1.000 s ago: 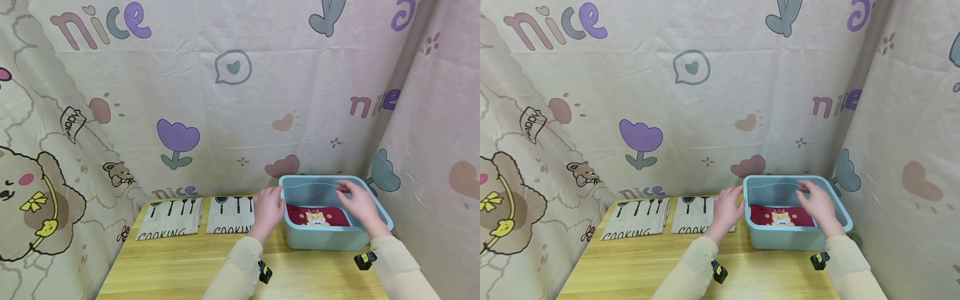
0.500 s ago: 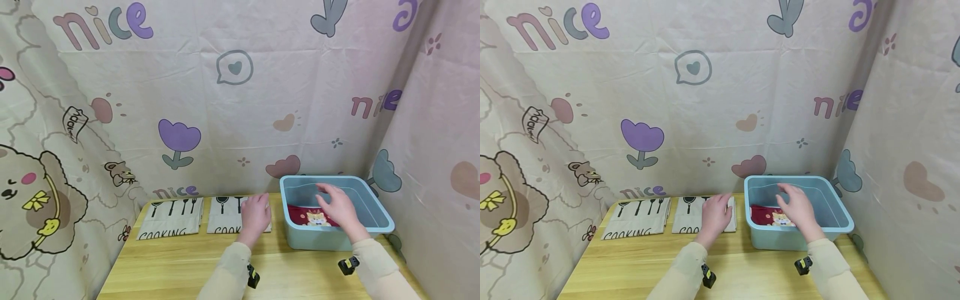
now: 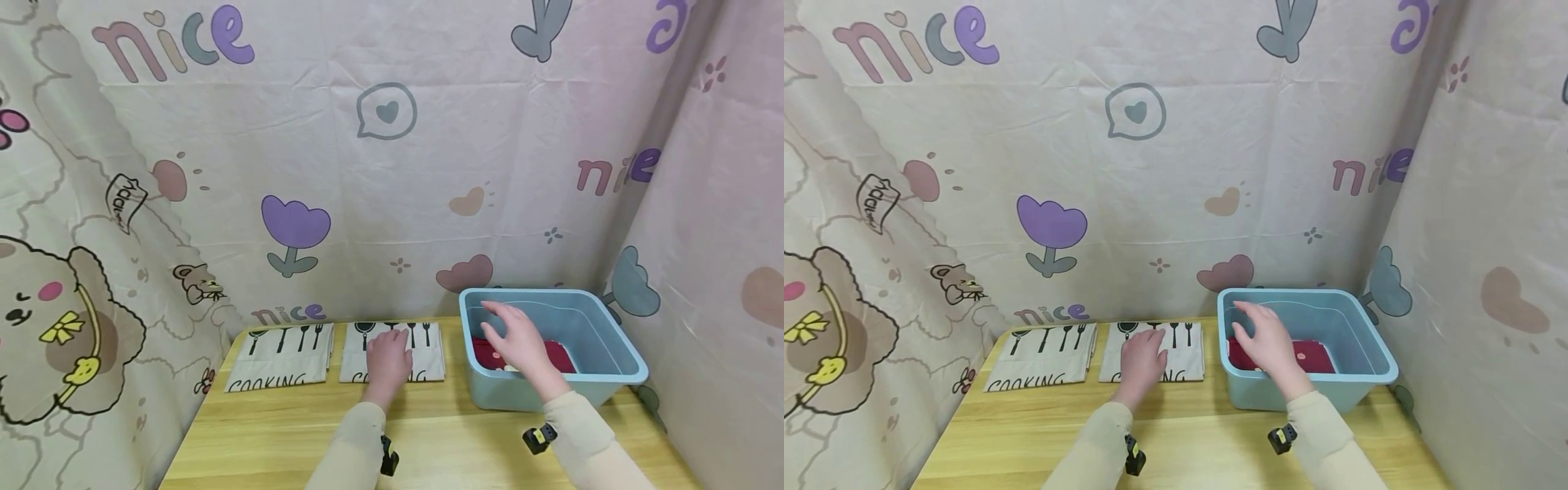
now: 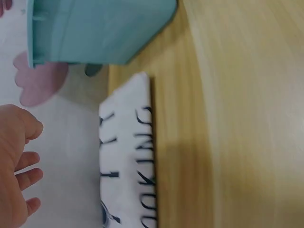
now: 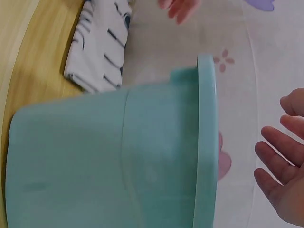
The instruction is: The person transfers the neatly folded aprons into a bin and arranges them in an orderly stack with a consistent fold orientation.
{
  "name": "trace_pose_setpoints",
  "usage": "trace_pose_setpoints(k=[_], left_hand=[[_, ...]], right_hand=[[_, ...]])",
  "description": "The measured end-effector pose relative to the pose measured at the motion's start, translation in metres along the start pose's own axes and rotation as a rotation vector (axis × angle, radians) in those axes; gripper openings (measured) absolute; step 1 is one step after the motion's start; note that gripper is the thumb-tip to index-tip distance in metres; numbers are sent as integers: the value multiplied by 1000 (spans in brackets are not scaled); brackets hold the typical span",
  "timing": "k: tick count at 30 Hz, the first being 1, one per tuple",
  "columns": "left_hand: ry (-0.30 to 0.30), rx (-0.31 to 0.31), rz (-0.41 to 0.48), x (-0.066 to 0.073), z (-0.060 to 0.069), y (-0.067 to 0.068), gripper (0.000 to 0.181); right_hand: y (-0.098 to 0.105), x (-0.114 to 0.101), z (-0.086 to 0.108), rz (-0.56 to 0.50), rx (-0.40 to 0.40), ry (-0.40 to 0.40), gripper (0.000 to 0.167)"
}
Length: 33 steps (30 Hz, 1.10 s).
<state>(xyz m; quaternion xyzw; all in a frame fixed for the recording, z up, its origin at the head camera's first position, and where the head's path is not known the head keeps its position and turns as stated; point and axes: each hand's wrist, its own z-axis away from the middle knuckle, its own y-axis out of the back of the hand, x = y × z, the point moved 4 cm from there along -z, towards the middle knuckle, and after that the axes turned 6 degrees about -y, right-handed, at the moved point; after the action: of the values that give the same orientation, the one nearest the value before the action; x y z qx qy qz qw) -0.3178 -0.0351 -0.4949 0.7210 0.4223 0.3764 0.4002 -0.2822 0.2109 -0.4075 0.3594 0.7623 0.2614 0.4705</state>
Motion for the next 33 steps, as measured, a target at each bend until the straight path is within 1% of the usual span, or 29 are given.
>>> trace_pose_setpoints(k=[7, 12, 21, 25, 30, 33], left_hand=[[40, -34, -6, -20, 14, -11, 45], [64, -64, -1, -32, 24, -20, 42], [125, -116, -6, -58, 43, -36, 36], [159, -154, 14, -66, 50, -41, 37], [170, -194, 19, -74, 59, -47, 38], [165, -194, 13, -76, 64, -50, 36]], right_hand=[[-13, -21, 1, -59, 32, 35, 47], [-22, -31, 4, -78, 68, 96, 43], [-37, -48, 15, -125, 101, 163, 42], [-45, -55, 20, -129, 118, 196, 43], [-52, -61, 24, -143, 119, 207, 43], [-55, -63, 24, -154, 101, 197, 43]])
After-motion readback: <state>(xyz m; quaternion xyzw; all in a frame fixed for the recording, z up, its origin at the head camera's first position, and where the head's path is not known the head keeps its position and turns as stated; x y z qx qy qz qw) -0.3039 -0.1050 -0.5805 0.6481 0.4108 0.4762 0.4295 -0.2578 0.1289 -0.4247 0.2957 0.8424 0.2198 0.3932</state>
